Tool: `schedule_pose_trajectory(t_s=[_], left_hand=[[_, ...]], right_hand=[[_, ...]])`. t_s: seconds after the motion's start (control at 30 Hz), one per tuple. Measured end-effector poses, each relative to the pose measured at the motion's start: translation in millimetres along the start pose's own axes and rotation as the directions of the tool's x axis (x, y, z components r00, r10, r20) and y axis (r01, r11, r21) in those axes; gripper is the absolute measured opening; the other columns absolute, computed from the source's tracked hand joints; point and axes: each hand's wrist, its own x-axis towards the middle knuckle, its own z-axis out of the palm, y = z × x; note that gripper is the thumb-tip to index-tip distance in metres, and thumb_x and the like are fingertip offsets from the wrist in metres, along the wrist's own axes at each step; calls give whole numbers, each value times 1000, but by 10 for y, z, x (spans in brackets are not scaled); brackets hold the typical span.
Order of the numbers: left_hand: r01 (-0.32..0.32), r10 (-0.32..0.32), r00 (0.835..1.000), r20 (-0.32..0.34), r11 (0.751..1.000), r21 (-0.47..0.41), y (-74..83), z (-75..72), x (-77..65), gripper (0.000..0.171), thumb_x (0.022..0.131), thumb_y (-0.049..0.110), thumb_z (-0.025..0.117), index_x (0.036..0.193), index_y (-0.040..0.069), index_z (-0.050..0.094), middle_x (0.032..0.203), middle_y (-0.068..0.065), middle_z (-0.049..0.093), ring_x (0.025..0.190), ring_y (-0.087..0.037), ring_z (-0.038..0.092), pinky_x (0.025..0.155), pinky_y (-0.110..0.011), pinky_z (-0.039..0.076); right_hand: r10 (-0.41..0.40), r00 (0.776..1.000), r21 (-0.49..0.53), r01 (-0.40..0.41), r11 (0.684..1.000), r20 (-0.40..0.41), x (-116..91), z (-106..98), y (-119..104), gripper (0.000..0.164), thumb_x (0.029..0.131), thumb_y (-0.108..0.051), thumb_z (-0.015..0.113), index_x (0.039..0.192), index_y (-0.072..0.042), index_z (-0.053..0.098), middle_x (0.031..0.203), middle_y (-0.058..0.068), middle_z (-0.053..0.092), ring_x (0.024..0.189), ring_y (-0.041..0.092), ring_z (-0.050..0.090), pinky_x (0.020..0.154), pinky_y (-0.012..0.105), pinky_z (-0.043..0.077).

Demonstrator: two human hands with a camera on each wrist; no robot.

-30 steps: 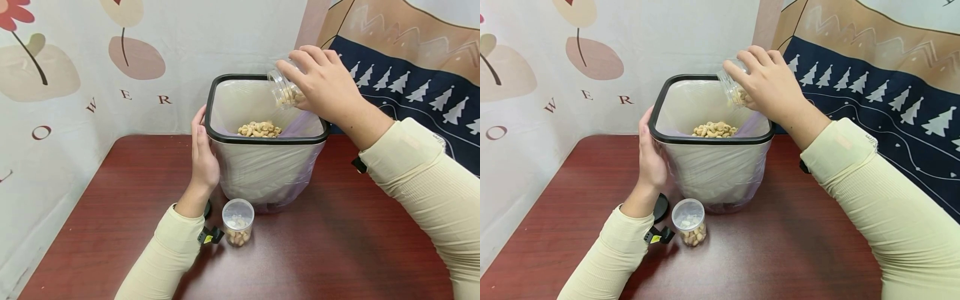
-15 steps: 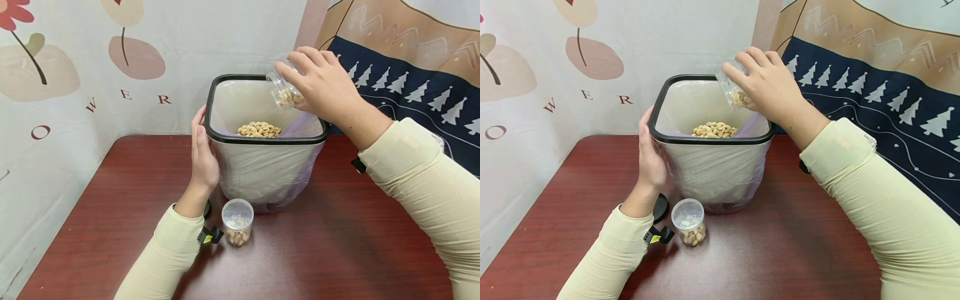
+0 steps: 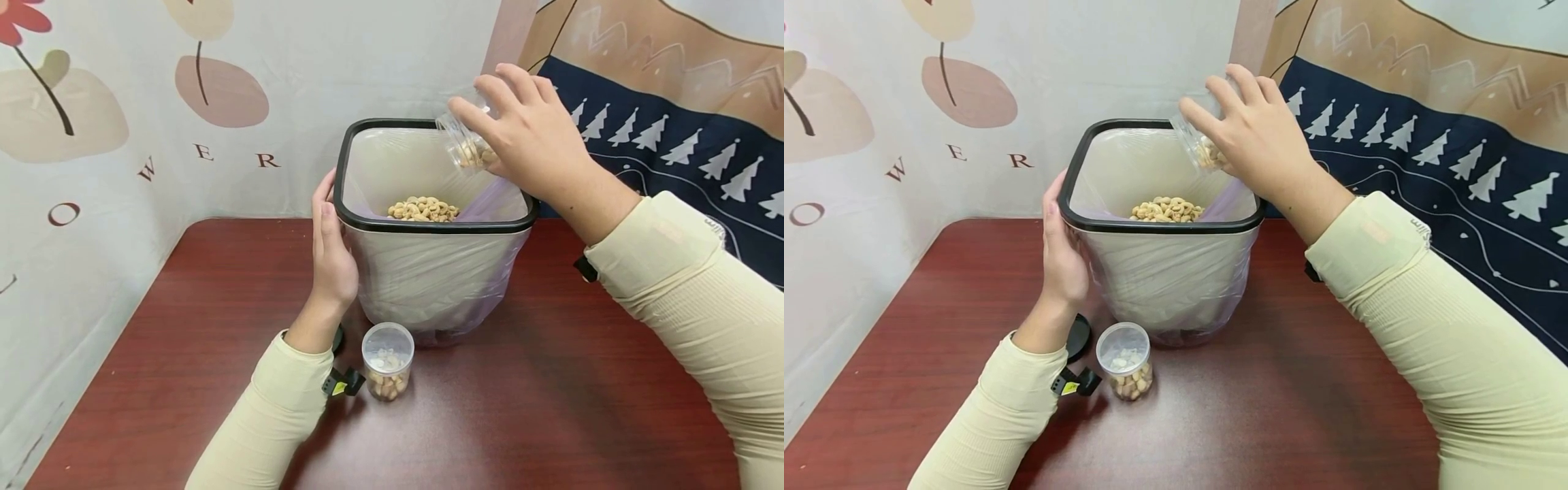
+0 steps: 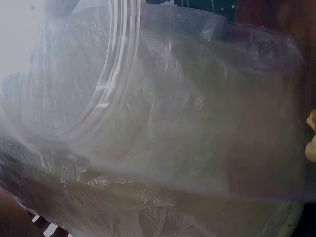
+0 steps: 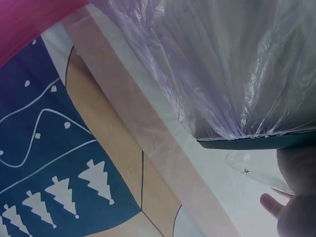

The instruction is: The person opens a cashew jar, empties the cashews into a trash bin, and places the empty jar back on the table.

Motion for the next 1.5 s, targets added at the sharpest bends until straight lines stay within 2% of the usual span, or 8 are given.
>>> schedule_pose_trajectory(t_s=[0.2, 0.4, 0.63, 0.9, 1.13, 1.5], left_hand=[[1, -1, 1000, 5, 1000, -6, 9, 1, 9, 53, 106, 26, 16, 153, 5, 28, 153, -20, 40, 139, -36, 43, 110, -31, 38], [8, -8, 1000, -2, 1000, -2, 1, 2, -13, 53, 106, 26, 16, 153, 4, 28, 153, -20, 41, 139, -37, 43, 110, -31, 38], [9, -8, 1000, 2, 1000, -6, -5, 17, -12, 53, 106, 27, 16, 153, 4, 28, 153, -19, 40, 139, -36, 43, 111, -31, 37], [1, -1, 1000, 3, 1000, -4, -4, 15, -6, 54, 106, 27, 16, 153, 3, 27, 152, -21, 40, 139, -37, 43, 111, -32, 37], [2, -2, 1000, 3, 1000, 4, -5, 10, -8, 53, 106, 27, 16, 153, 3, 28, 152, -20, 41, 138, -36, 44, 110, -32, 37], [-17, 17, 1000, -3, 1000, 11, -10, -5, -3, 54, 106, 26, 16, 152, 2, 28, 152, -21, 40, 139, -35, 43, 113, -32, 35]], right_hand=[[16, 1000, -32, -15, 999, 17, 8, -21, 0, 82, 73, -11, 86, 142, -15, 42, 142, 24, 46, 138, 43, 36, 107, 61, 36], [9, 999, -29, -8, 1000, 38, 8, -12, -13, 81, 76, -12, 84, 144, -15, 40, 141, 22, 46, 139, 43, 36, 105, 61, 38], [16, 999, -17, -15, 1000, 35, 8, -18, -16, 83, 74, -11, 86, 144, -13, 41, 140, 20, 49, 137, 42, 38, 102, 61, 40], [-11, 1000, -4, 11, 1000, 15, 13, -13, -2, 75, 75, -8, 85, 138, -11, 44, 140, 24, 48, 136, 43, 39, 98, 62, 44], [-57, 998, 22, 57, 998, 3, 15, -2, 1, 79, 73, -8, 87, 139, -14, 44, 142, 27, 45, 134, 46, 42, 98, 61, 48], [-50, 996, 7, 49, 999, 71, 26, -21, -24, 86, 71, -8, 89, 142, -14, 40, 144, 28, 42, 132, 46, 41, 100, 62, 46]])
